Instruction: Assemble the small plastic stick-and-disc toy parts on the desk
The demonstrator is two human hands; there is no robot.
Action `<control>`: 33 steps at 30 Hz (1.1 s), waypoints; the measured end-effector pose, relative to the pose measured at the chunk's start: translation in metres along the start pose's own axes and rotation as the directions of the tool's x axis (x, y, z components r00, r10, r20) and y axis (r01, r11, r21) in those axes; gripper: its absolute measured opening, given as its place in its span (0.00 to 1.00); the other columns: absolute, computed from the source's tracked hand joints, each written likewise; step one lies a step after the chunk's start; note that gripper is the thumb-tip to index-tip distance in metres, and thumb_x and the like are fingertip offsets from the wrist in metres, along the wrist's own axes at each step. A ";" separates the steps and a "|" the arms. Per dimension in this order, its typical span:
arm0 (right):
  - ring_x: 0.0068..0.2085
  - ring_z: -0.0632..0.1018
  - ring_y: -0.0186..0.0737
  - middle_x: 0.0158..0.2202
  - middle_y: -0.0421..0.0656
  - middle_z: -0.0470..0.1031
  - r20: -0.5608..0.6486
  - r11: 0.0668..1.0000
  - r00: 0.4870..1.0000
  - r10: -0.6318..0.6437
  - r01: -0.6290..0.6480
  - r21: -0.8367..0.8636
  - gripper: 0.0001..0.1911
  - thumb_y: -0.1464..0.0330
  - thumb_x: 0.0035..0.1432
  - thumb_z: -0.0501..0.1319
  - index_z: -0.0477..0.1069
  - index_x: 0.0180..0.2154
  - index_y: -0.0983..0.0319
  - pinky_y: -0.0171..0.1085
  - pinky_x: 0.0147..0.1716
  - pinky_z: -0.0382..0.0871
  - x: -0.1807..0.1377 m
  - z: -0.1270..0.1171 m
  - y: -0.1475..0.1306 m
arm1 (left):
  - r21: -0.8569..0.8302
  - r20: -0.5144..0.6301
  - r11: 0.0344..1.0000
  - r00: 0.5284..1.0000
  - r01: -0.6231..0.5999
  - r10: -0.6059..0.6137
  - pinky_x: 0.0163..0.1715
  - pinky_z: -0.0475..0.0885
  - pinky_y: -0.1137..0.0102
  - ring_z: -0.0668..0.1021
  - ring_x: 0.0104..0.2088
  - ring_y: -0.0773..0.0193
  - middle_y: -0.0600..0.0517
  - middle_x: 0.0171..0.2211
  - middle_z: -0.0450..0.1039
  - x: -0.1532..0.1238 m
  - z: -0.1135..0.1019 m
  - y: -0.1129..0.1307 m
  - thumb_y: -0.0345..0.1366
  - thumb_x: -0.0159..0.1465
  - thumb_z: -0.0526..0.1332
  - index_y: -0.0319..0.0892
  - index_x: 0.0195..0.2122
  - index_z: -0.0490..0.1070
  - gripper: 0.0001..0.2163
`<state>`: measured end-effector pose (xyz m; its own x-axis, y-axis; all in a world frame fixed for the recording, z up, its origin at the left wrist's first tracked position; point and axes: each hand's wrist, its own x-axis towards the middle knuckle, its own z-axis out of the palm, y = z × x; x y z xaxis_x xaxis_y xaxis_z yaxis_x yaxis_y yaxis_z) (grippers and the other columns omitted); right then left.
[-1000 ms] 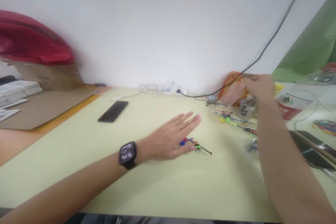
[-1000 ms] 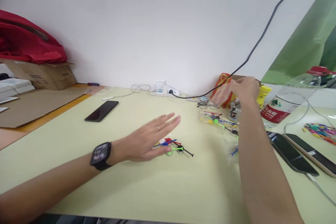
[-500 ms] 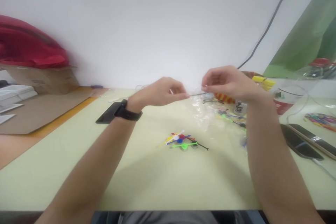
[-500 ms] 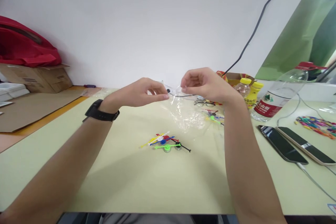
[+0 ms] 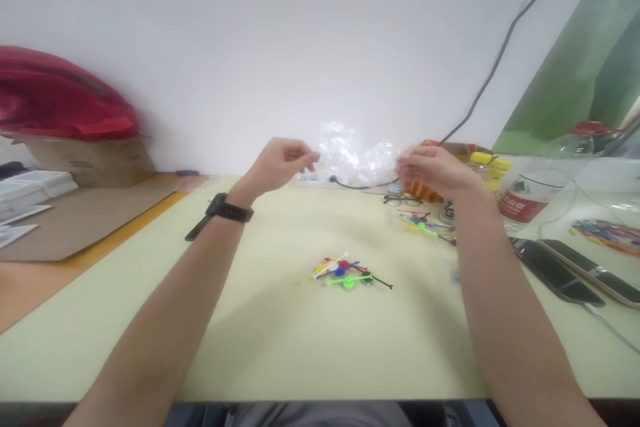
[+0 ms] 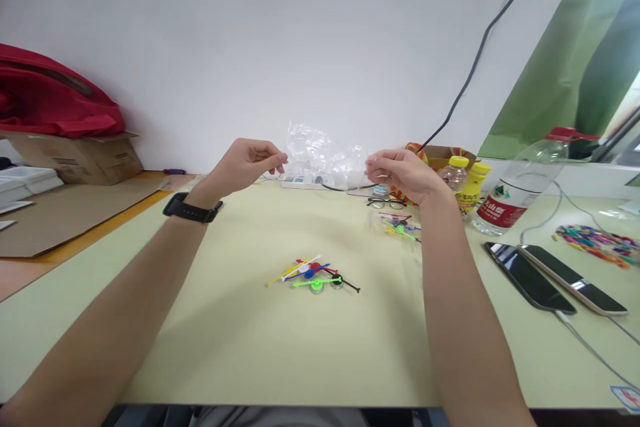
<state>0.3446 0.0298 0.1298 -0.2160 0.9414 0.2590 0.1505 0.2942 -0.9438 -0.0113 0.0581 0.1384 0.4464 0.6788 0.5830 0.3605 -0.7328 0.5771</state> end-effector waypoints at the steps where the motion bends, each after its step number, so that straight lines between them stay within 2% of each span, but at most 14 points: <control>1: 0.39 0.80 0.41 0.37 0.46 0.81 -0.013 0.998 1.000 -0.007 0.008 0.064 0.14 0.57 0.55 0.75 0.80 0.35 0.60 0.43 0.45 0.77 0.003 -0.001 0.003 | 0.000 -0.021 1.000 1.000 0.000 0.000 0.32 0.74 0.68 0.80 0.31 0.62 0.45 0.31 0.81 0.000 0.001 -0.001 0.51 0.67 0.65 0.40 0.35 0.81 0.18; 5: 0.51 0.81 0.51 0.44 0.50 0.83 0.045 0.978 0.998 -0.043 0.033 0.204 0.18 0.51 0.60 0.70 0.81 0.39 0.59 0.49 0.55 0.76 0.008 0.007 0.003 | 0.034 -0.027 0.999 1.000 0.008 -0.007 0.36 0.76 0.66 0.81 0.34 0.59 0.45 0.34 0.82 0.001 0.009 -0.003 0.52 0.67 0.64 0.40 0.37 0.81 0.18; 9: 0.61 0.76 0.57 0.54 0.51 0.81 0.232 0.968 0.970 -0.076 0.016 0.250 0.27 0.43 0.64 0.61 0.81 0.45 0.58 0.55 0.64 0.69 0.007 0.025 -0.004 | 0.032 -0.033 0.999 0.999 0.026 -0.025 0.45 0.77 0.63 0.83 0.43 0.56 0.44 0.43 0.83 0.003 0.017 -0.008 0.50 0.66 0.66 0.43 0.48 0.79 0.17; 13: 0.68 0.69 0.55 0.65 0.46 0.73 0.404 0.974 0.909 -0.104 0.011 0.227 0.36 0.37 0.66 0.51 0.78 0.53 0.56 0.55 0.69 0.60 0.007 0.042 -0.007 | -0.120 0.042 0.988 0.995 0.093 -0.088 0.52 0.75 0.60 0.81 0.51 0.54 0.43 0.52 0.80 0.003 0.025 -0.010 0.49 0.68 0.63 0.46 0.58 0.73 0.20; 17: 0.72 0.62 0.53 0.71 0.42 0.63 0.515 0.985 0.850 -0.113 0.026 0.173 0.43 0.33 0.64 0.44 0.72 0.61 0.54 0.53 0.70 0.56 0.003 0.056 -0.010 | -0.242 0.130 0.960 0.985 0.143 -0.114 0.56 0.73 0.60 0.79 0.56 0.54 0.43 0.58 0.76 0.000 0.030 0.000 0.52 0.70 0.61 0.48 0.60 0.71 0.21; 22: 0.74 0.56 0.50 0.74 0.38 0.56 0.551 0.995 0.829 -0.100 0.069 0.077 0.48 0.30 0.59 0.44 0.63 0.68 0.50 0.51 0.70 0.56 -0.003 0.063 -0.016 | -0.314 0.104 0.934 0.984 0.172 -0.146 0.57 0.73 0.60 0.79 0.57 0.55 0.43 0.59 0.76 0.000 0.026 0.009 0.57 0.70 0.59 0.47 0.57 0.74 0.23; 25: 0.75 0.55 0.49 0.75 0.38 0.55 0.599 0.997 0.797 -0.072 0.072 0.023 0.47 0.30 0.59 0.46 0.62 0.69 0.49 0.50 0.69 0.56 -0.006 0.062 -0.018 | -0.290 0.096 0.936 0.979 0.199 -0.179 0.56 0.73 0.60 0.80 0.56 0.54 0.42 0.57 0.78 0.000 0.018 0.005 0.59 0.69 0.59 0.46 0.57 0.75 0.25; 27: 0.74 0.56 0.48 0.74 0.39 0.57 0.635 0.998 0.772 -0.021 0.052 -0.031 0.46 0.31 0.61 0.47 0.63 0.68 0.50 0.49 0.70 0.55 -0.008 0.062 -0.019 | -0.277 0.158 0.935 0.970 0.223 -0.184 0.56 0.74 0.60 0.81 0.55 0.53 0.42 0.56 0.79 -0.001 0.010 0.003 0.60 0.69 0.58 0.46 0.57 0.76 0.26; 28: 0.74 0.57 0.49 0.73 0.41 0.60 0.660 0.997 0.751 0.010 0.039 -0.060 0.46 0.31 0.61 0.48 0.64 0.68 0.51 0.49 0.70 0.55 -0.009 0.062 -0.020 | -0.272 0.227 0.931 0.956 0.244 -0.184 0.55 0.74 0.60 0.81 0.54 0.53 0.41 0.56 0.79 -0.002 0.007 0.003 0.60 0.69 0.58 0.46 0.57 0.76 0.26; 31: 0.72 0.62 0.48 0.71 0.43 0.64 0.746 0.992 0.662 0.075 0.026 -0.123 0.41 0.35 0.63 0.54 0.68 0.66 0.54 0.48 0.71 0.54 -0.011 0.068 -0.025 | -0.218 0.483 0.926 0.858 0.309 -0.172 0.55 0.73 0.60 0.80 0.56 0.51 0.42 0.59 0.77 -0.005 0.001 0.007 0.60 0.70 0.57 0.48 0.59 0.75 0.27; 33: 0.71 0.64 0.47 0.70 0.43 0.65 0.766 0.986 0.635 0.095 0.043 -0.158 0.38 0.39 0.65 0.57 0.70 0.65 0.55 0.46 0.70 0.56 -0.012 0.073 -0.028 | -0.139 0.590 0.945 0.791 0.295 -0.160 0.57 0.72 0.61 0.77 0.59 0.51 0.45 0.62 0.74 -0.007 0.002 0.012 0.58 0.71 0.56 0.51 0.63 0.71 0.26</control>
<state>0.2723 -0.0015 0.1380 -0.8622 0.4997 -0.0826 0.2920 0.3571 -0.8872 -0.0083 0.0448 0.1400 0.7791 0.6261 0.0316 0.3582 -0.4861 0.7971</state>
